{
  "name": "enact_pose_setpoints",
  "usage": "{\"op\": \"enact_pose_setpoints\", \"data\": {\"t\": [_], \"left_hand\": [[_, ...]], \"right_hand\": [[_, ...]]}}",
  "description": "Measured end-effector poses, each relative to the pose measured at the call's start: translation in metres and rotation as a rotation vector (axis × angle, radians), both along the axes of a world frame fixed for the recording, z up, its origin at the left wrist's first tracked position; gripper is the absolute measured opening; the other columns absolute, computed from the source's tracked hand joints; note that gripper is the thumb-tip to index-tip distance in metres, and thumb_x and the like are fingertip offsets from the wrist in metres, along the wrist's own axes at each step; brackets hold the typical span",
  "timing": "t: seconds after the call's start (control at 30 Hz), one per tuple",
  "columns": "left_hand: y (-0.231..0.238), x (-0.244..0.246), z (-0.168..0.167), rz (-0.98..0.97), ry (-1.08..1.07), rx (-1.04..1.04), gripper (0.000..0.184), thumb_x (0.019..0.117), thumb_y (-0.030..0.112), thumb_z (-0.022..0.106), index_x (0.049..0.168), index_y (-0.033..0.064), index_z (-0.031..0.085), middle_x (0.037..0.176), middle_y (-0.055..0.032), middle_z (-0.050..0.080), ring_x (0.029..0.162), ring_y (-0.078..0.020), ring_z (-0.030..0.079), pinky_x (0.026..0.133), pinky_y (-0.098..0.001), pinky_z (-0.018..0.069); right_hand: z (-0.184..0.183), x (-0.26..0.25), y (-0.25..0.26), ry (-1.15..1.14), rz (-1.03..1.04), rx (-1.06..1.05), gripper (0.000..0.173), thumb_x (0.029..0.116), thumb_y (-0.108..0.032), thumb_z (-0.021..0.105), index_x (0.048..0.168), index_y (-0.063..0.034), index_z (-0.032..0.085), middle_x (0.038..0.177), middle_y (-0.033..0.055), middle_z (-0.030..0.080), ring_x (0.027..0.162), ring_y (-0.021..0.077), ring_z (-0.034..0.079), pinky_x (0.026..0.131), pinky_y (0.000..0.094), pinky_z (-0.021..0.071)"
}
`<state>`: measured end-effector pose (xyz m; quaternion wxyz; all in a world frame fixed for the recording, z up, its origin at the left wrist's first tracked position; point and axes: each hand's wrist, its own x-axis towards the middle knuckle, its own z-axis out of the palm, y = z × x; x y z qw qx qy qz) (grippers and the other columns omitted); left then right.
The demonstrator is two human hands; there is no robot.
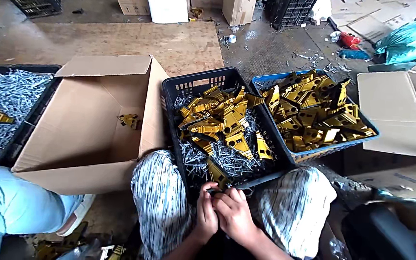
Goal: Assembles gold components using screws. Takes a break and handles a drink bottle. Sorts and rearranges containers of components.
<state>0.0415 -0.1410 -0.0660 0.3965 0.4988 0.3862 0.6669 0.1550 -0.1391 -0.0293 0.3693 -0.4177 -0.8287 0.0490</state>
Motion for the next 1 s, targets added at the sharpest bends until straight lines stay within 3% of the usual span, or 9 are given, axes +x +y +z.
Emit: {"op": "enact_pose_setpoints", "data": {"t": [0.37, 0.47, 0.53, 0.6, 0.67, 0.7, 0.8, 0.87, 1.0], "left_hand": [[0.005, -0.005, -0.010, 0.051, -0.035, 0.066, 0.054, 0.1114, 0.036, 0.023, 0.121, -0.0003, 0.061, 0.106, -0.0023, 0.067, 0.099, -0.0079, 0.064, 0.094, -0.0268, 0.0523], [0.020, -0.004, 0.003, 0.065, -0.012, -0.087, 0.050, 0.1069, 0.019, 0.020, 0.120, -0.0107, 0.058, 0.113, -0.0111, 0.065, 0.105, -0.0086, 0.062, 0.098, -0.0269, 0.0506], [0.023, -0.007, 0.010, 0.052, -0.022, -0.232, 0.050, 0.1052, 0.016, 0.019, 0.128, -0.0120, 0.054, 0.122, -0.0144, 0.062, 0.111, -0.0106, 0.061, 0.100, -0.0283, 0.0494], [0.019, -0.013, 0.016, 0.000, -0.035, -0.264, 0.054, 0.1071, 0.027, 0.025, 0.141, -0.0108, 0.043, 0.128, -0.0147, 0.061, 0.115, -0.0140, 0.060, 0.100, -0.0319, 0.0505], [0.003, -0.028, 0.019, -0.101, 0.084, -0.204, 0.076, 0.1065, 0.051, 0.037, 0.151, -0.0109, 0.030, 0.140, -0.0150, 0.056, 0.126, -0.0151, 0.057, 0.106, -0.0331, 0.0490], [-0.008, -0.036, 0.022, -0.159, 0.182, -0.169, 0.081, 0.1044, 0.051, 0.043, 0.151, -0.0138, 0.028, 0.144, -0.0159, 0.054, 0.129, -0.0124, 0.055, 0.109, -0.0300, 0.0465], [-0.036, -0.052, 0.031, -0.332, 0.344, -0.244, 0.059, 0.0924, 0.018, 0.066, 0.137, -0.0153, 0.047, 0.122, -0.0091, 0.068, 0.105, -0.0033, 0.066, 0.095, -0.0238, 0.0546], [-0.040, -0.049, 0.035, -0.426, 0.366, -0.368, 0.029, 0.0893, 0.000, 0.064, 0.117, -0.0074, 0.062, 0.101, 0.0010, 0.073, 0.089, -0.0006, 0.069, 0.085, -0.0230, 0.0587], [-0.035, -0.038, 0.011, -0.424, 0.315, -0.422, 0.026, 0.0912, -0.002, 0.054, 0.115, -0.0081, 0.061, 0.091, 0.0077, 0.071, 0.083, 0.0047, 0.066, 0.081, -0.0198, 0.0569]], "right_hand": [[-0.001, -0.011, -0.001, -0.008, -0.019, 0.025, 0.022, 0.0948, -0.010, 0.055, 0.084, -0.0184, 0.073, 0.093, -0.0029, 0.075, 0.089, 0.0189, 0.064, 0.079, 0.0362, 0.0461], [0.005, -0.007, 0.025, -0.002, 0.036, -0.065, 0.019, 0.0971, -0.014, 0.058, 0.086, -0.0158, 0.073, 0.088, -0.0003, 0.074, 0.089, 0.0226, 0.065, 0.078, 0.0403, 0.0478], [0.013, -0.005, 0.037, -0.042, 0.110, -0.135, 0.016, 0.0970, -0.016, 0.060, 0.089, -0.0138, 0.074, 0.088, 0.0014, 0.074, 0.092, 0.0252, 0.068, 0.079, 0.0448, 0.0513], [0.027, 0.002, 0.040, -0.043, 0.176, -0.166, 0.014, 0.0963, -0.018, 0.062, 0.091, -0.0132, 0.074, 0.091, 0.0017, 0.075, 0.096, 0.0262, 0.068, 0.081, 0.0474, 0.0528], [0.040, 0.013, 0.030, 0.004, 0.201, -0.199, 0.016, 0.0980, -0.021, 0.062, 0.097, -0.0135, 0.076, 0.094, 0.0014, 0.075, 0.097, 0.0253, 0.068, 0.083, 0.0461, 0.0533], [0.045, 0.020, 0.024, 0.039, 0.212, -0.228, 0.017, 0.0982, -0.021, 0.062, 0.099, -0.0130, 0.077, 0.093, 0.0018, 0.075, 0.097, 0.0250, 0.067, 0.083, 0.0449, 0.0529], [0.046, 0.033, 0.008, 0.093, 0.252, -0.351, 0.015, 0.0972, -0.019, 0.064, 0.100, -0.0108, 0.077, 0.091, 0.0043, 0.075, 0.097, 0.0266, 0.068, 0.087, 0.0458, 0.0524], [0.035, 0.035, 0.005, 0.088, 0.262, -0.409, 0.014, 0.0957, -0.017, 0.066, 0.100, -0.0093, 0.077, 0.091, 0.0067, 0.075, 0.098, 0.0296, 0.068, 0.087, 0.0492, 0.0519], [0.013, 0.033, 0.015, 0.023, 0.226, -0.495, 0.011, 0.0937, -0.017, 0.068, 0.097, -0.0103, 0.077, 0.089, 0.0080, 0.074, 0.101, 0.0325, 0.067, 0.088, 0.0533, 0.0507]]}}
